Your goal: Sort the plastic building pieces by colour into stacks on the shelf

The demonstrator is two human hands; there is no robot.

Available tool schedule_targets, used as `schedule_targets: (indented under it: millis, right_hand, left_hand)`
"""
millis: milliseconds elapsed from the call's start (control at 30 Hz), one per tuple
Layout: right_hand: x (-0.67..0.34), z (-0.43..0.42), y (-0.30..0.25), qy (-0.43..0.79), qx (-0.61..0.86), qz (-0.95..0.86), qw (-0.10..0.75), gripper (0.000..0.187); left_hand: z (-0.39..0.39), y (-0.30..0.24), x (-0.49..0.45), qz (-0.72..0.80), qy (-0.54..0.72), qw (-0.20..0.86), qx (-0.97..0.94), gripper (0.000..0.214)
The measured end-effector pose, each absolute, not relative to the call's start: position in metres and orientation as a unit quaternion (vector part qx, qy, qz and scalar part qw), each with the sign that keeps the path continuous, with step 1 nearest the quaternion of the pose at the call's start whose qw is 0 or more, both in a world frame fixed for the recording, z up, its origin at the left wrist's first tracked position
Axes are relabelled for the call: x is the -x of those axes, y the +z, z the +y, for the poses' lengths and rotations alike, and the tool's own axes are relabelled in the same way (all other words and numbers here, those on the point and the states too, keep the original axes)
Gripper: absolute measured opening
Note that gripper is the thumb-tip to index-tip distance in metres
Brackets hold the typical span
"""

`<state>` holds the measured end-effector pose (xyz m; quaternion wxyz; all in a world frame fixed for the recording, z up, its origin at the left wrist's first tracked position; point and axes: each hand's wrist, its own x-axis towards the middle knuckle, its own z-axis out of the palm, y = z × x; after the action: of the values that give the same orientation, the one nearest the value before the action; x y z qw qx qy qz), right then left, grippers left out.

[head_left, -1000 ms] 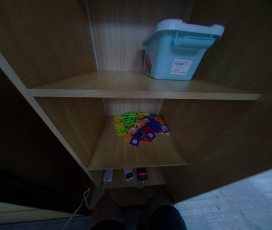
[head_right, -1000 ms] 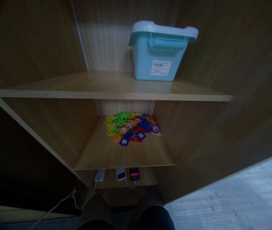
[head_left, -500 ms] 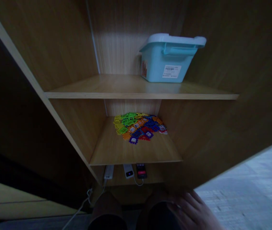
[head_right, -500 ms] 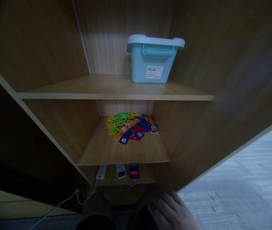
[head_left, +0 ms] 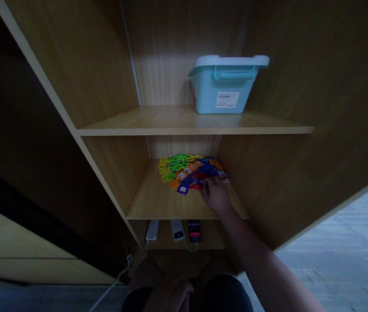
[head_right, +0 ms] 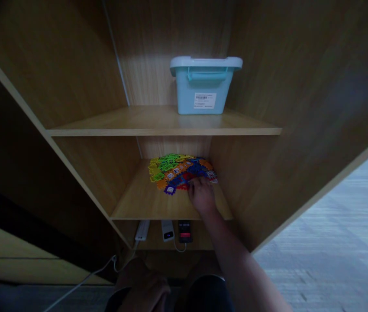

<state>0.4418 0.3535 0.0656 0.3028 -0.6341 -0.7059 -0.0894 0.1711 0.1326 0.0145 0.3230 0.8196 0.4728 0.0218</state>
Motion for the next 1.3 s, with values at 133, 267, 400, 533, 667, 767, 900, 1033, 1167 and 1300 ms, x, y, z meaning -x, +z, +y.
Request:
schedule_targets:
  millis: [133, 267, 400, 533, 667, 767, 900, 1033, 1167, 1300]
  right_hand:
    - [-0.444, 0.356, 0.056, -0.092, 0.626, -0.71, 0.309, 0.022]
    - [-0.443, 0.358, 0.057, -0.09, 0.566, -0.76, 0.305, 0.026]
    - [-0.441, 0.356, 0.06, -0.092, 0.549, -0.779, 0.289, 0.027]
    - [-0.439, 0.356, 0.06, -0.095, 0.556, -0.778, 0.276, 0.026]
    - [-0.435, 0.366, 0.063, -0.098, 0.543, -0.797, 0.246, 0.03]
    - [-0.427, 0.38, 0.07, -0.104, 0.521, -0.819, 0.217, 0.037]
    - [-0.413, 0.396, 0.076, -0.092, 0.477, -0.85, 0.204, 0.042]
    - [-0.411, 0.4, 0.07, -0.061, 0.44, -0.868, 0.222, 0.028]
    - [-0.422, 0.397, 0.059, -0.041, 0.473, -0.839, 0.264, 0.024]
    - [-0.425, 0.392, 0.056, -0.058, 0.529, -0.797, 0.285, 0.022]
  left_hand:
    - [0.168, 0.046, -0.176, 0.453, 0.238, 0.214, -0.832, 0.029]
    - [0.245, 0.083, -0.181, 0.448, 0.35, 0.119, -0.814, 0.02]
    - [0.342, 0.097, -0.181, 0.487, 0.335, 0.039, -0.806, 0.017]
    - [0.402, 0.089, -0.173, 0.531, 0.327, -0.011, -0.782, 0.018]
    - [0.415, 0.072, -0.166, 0.529, 0.395, -0.011, -0.751, 0.015]
    - [0.413, 0.065, -0.166, 0.51, 0.403, 0.016, -0.76, 0.014]
    - [0.41, 0.061, -0.165, 0.503, 0.342, 0.029, -0.793, 0.022]
    - [0.408, 0.059, -0.165, 0.517, 0.309, 0.025, -0.798, 0.033]
    - [0.408, 0.058, -0.165, 0.533, 0.301, 0.034, -0.79, 0.035]
    - [0.408, 0.059, -0.165, 0.537, 0.3, 0.051, -0.787, 0.031]
